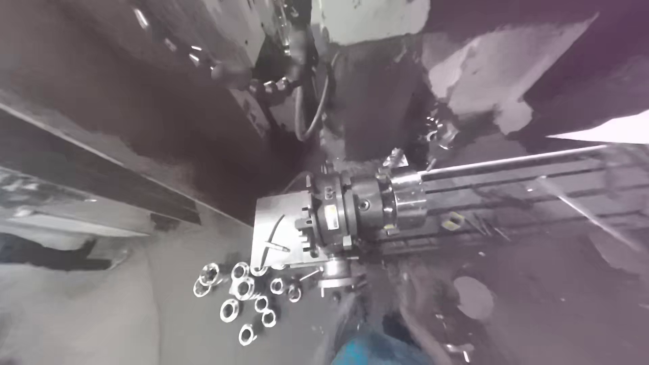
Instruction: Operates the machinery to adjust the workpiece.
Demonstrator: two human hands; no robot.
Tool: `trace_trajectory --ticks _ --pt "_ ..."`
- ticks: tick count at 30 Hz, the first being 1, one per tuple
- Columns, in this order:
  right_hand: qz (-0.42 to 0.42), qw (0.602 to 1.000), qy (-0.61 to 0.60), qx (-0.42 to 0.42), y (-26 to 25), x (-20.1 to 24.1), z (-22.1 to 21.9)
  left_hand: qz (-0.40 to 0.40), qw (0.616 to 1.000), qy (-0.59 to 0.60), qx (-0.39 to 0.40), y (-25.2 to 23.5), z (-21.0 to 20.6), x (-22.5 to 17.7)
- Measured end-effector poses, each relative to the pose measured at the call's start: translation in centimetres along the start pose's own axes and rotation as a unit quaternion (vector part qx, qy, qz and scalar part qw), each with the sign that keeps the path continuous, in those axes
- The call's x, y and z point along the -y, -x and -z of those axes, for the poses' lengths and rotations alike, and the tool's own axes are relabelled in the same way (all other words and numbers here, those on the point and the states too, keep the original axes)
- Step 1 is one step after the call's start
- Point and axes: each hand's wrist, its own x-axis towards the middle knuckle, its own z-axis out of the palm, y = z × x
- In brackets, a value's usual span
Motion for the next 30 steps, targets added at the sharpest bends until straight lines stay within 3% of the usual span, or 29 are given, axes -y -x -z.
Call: trace_trajectory --ticks 2,4,6,9,12,14,16,18,20,22,25,30 --pt "0.028 0.999 -0.009 -0.035 0.3 -1.1 -0.1 0.001 0.999 -0.024 0.036 1.6 -1.7 -1.7" --pt "0.041 0.998 -0.023 -0.047 0.2 -1.8 0.3 0.041 0.997 -0.061 0.001 5.4 -3.6 -5.5" --pt "0.039 0.998 -0.026 -0.044 -0.2 -1.8 0.8 0.043 0.995 -0.078 -0.049 8.1 -2.3 -7.7" --pt "0.041 0.998 -0.005 -0.037 -1.0 -1.6 1.0 -0.013 0.982 -0.089 -0.166 7.5 1.9 -6.6" --pt "0.036 0.999 0.01 0.005 -0.6 -1.3 1.7 -0.058 0.947 -0.179 -0.261 5.2 2.4 -4.1" --pt "0.046 0.999 0.008 0.017 -1.2 -1.1 1.9 -0.1 0.928 -0.203 -0.296 5.1 -1.6 -4.5" --pt "0.049 0.998 0.01 0.024 -1.6 -1.6 1.9 0.016 0.926 -0.167 -0.339 6.3 -8.7 -9.0" --pt "0.029 0.999 0.015 0.035 -1.9 -2.1 2.0 -0.025 0.932 -0.133 -0.338 6.1 -10.2 -7.9" --pt "0.004 0.999 0.014 0.047 -1.9 -2.5 2.3 -0.212 0.925 -0.11 -0.296 3.9 -5.9 -1.5" --pt "-0.008 0.999 0.016 0.051 -1.7 -2.8 2.6 -0.184 0.931 -0.06 -0.311 3.3 -3.9 0.1" --pt "0.013 0.999 0.019 0.049 -1.6 -3.3 2.8 -0.221 0.908 0.058 -0.35 3.1 -4.3 -1.2" --pt "0.012 0.998 0.023 0.054 -1.4 -3.2 2.8 -0.221 0.923 0.1 -0.301 3.2 -4.1 -2.6"
